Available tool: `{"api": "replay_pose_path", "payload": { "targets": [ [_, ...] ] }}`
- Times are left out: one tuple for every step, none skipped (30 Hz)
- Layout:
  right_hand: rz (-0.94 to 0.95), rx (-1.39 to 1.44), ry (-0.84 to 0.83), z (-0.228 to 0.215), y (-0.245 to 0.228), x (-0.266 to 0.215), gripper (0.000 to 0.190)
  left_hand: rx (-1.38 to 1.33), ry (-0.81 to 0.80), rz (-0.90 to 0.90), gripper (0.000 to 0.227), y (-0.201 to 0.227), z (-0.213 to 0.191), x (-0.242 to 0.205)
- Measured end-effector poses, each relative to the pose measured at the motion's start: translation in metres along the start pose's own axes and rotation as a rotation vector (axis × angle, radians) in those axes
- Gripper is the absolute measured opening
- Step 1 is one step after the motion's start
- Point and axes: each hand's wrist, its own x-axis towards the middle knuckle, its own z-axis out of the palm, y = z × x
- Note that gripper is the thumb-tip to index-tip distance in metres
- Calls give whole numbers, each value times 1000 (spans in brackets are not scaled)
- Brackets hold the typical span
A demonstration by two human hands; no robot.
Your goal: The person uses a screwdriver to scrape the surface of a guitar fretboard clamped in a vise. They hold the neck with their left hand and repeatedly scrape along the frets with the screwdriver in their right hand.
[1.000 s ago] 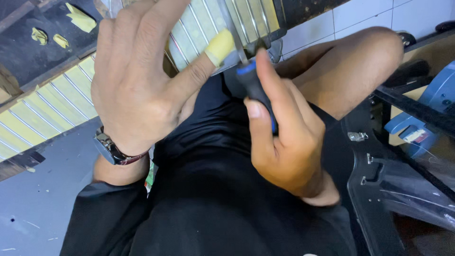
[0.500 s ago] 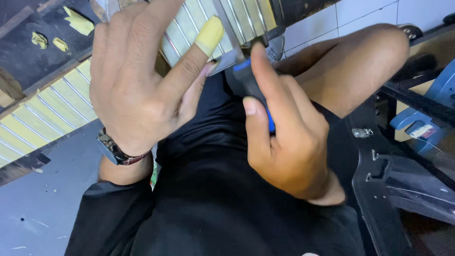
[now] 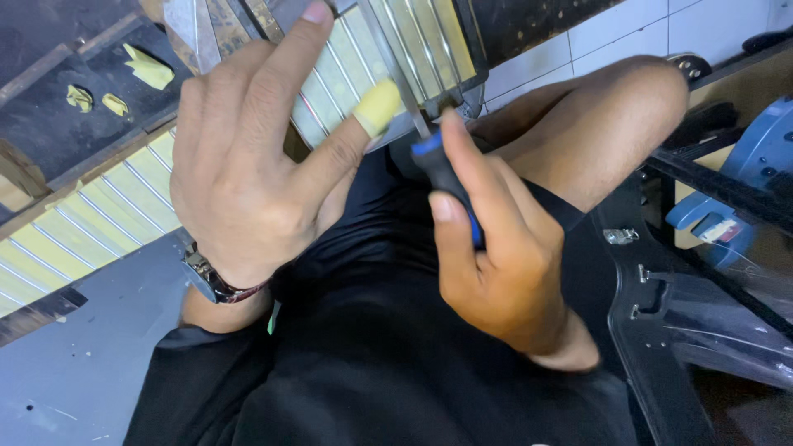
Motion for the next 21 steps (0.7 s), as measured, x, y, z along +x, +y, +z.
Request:
{"api": "replay_pose_path", "payload": {
  "targets": [
    [3, 20, -1, -1, 1, -6, 40, -60, -1, -79, 52, 2, 1, -1],
    [6, 18, -7, 1, 5, -26, 40, -65, -2, -85, 52, 2, 0, -2],
    [27, -37, 34, 3, 9, -45, 39, -82, -56, -178, 58, 2, 0, -3],
    [45, -88, 73, 5, 13, -64, 37, -94, -110, -274, 64, 3, -2, -4],
    [44, -86, 66, 6, 16, -63, 37, -94, -111, -282, 64, 2, -1, -5],
    [17, -123, 68, 8, 17, -63, 37, -95, -121, -282, 65, 1, -1, -6],
    [-10, -160, 71, 8, 18, -65, 36, -95, -131, -283, 66, 2, -1, -7],
    [-9, -164, 76, 7, 11, -45, 36, -97, -129, -277, 66, 2, -1, -4],
    [-37, -229, 39, 4, 5, -25, 34, -105, -94, -242, 58, 3, -1, -1],
    [-66, -288, -2, 2, -3, -7, 33, -108, -62, -211, 51, 5, -2, 0],
    [-66, -287, 1, 5, -1, -1, 33, -106, -62, -208, 51, 1, 1, -6],
    [-78, -248, 20, 7, 1, 5, 33, -51, -37, -106, 40, -3, 5, -12],
    [-90, -210, 39, 11, 2, 12, 34, 3, -10, -5, 40, -9, 9, -17],
    [-91, -214, 43, 8, 3, 2, 34, 2, -7, -1, 40, -8, 9, -14],
    [-86, -208, 38, 6, 5, -8, 34, 9, 2, 16, 37, -9, 9, -11],
    [-83, -199, 25, 4, 6, -17, 35, 16, 9, 25, 35, -9, 8, -10],
    [-85, -200, 20, 6, 11, -33, 35, 15, 11, 20, 35, -5, 6, -6],
    [-41, -150, 61, 9, 16, -49, 34, -22, -12, -61, 35, -2, 4, -2],
    [4, -100, 102, 11, 21, -66, 34, -60, -34, -142, 45, 3, 1, 2],
    [8, -97, 99, 8, 17, -55, 34, -61, -39, -143, 45, 2, 2, 0],
    [-24, -126, 54, 4, 14, -46, 34, -33, -37, -126, 42, 2, 3, -2]
  ]
}}
